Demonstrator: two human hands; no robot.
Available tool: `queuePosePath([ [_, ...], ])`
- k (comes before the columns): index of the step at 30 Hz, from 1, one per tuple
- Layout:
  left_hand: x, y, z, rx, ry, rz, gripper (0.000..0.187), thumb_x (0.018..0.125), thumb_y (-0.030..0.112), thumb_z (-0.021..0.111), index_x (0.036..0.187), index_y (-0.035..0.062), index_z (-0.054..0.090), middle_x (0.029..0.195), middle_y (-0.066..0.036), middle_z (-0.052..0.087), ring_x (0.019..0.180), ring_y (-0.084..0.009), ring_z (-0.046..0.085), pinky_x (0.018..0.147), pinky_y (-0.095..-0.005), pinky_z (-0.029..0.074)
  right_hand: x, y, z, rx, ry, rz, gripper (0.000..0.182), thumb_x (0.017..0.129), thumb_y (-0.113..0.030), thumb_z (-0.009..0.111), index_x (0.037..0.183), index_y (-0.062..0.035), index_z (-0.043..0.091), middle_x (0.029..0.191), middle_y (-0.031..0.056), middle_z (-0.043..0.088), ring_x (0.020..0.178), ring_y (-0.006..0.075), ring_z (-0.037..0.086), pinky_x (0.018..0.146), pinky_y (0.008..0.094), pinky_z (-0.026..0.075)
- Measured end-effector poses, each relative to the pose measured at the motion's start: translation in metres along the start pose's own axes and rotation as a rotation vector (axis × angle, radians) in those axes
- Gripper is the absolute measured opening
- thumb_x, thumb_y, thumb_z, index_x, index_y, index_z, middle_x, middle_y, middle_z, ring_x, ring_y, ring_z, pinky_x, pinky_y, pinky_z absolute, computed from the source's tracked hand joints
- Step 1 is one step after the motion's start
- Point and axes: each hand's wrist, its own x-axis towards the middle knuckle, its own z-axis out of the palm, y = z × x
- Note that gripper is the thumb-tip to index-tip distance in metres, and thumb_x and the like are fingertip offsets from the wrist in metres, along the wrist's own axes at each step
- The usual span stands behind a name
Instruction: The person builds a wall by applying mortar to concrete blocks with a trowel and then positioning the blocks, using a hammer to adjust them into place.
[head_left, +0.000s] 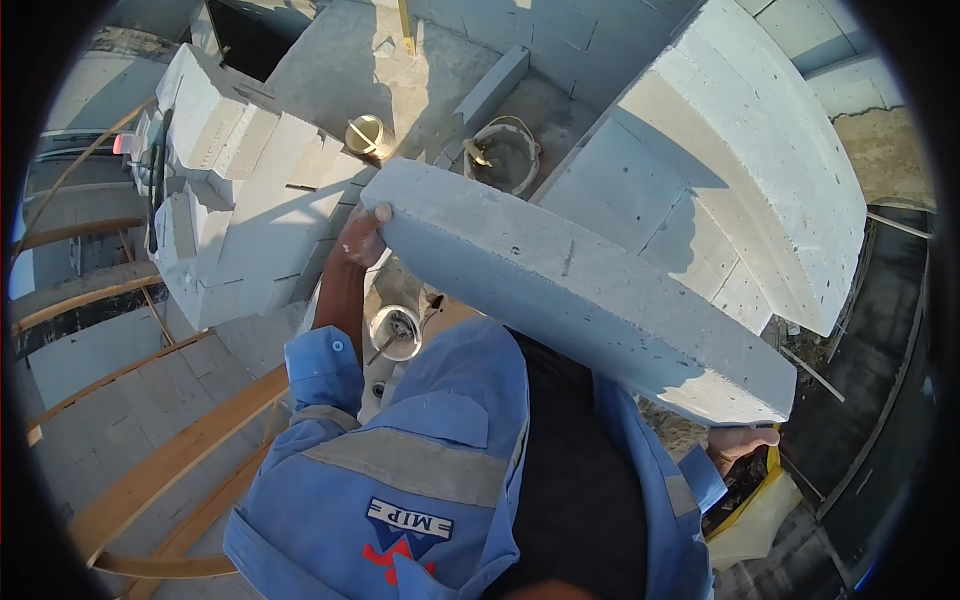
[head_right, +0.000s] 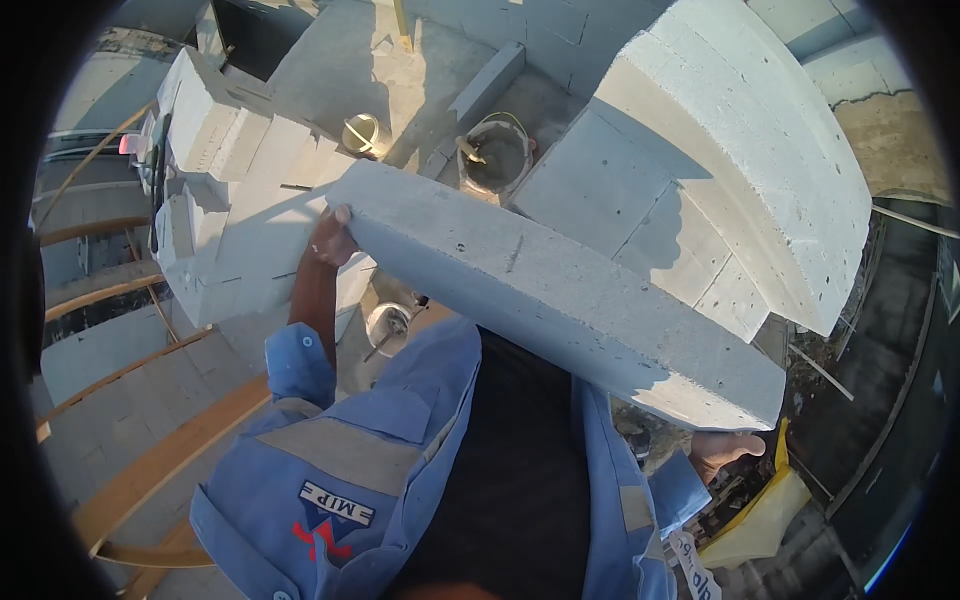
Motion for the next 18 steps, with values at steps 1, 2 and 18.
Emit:
queuePosePath([
  [1,-0.014,-0.005,-0.022,-0.006,0.034,0.007,0.087,0.069,0.041,0.084,0.136,-0.0003,0.046,0.126,-0.012,0.059,0.116,-0.0249,0.057,0.100,-0.0403,0.045,0.002,-0.001,0.025,-0.002,0.049,0.007,0.107,0.076,-0.087,0.044,0.145,-0.0046,0.037,0.142,0.0132,0.046,0.127,0.0320,0.047,0.107,0.0483,0.038],
  [2,-0.027,-0.010,-0.046,-0.012,0.066,0.015,0.087,0.069,0.041,0.084,0.135,-0.0002,0.046,0.125,-0.012,0.059,0.116,-0.0248,0.057,0.099,-0.0406,0.046,0.001,0.002,0.045,-0.003,0.012,0.002,0.107,0.076,-0.087,0.044,0.145,-0.0046,0.037,0.142,0.0132,0.046,0.127,0.0320,0.047,0.107,0.0483,0.038],
  [18,-0.254,-0.044,-0.274,-0.127,0.384,-0.076,0.108,0.057,0.034,0.089,0.147,0.0099,0.035,0.126,-0.009,0.056,0.117,-0.0232,0.054,0.102,-0.0365,0.042,0.015,0.018,0.368,-1.161,-1.402,0.873,0.078,0.056,-0.044,0.086,0.113,0.0035,0.063,0.089,0.0046,0.064,0.087,0.0171,0.060,0.078,0.0311,0.048],
])
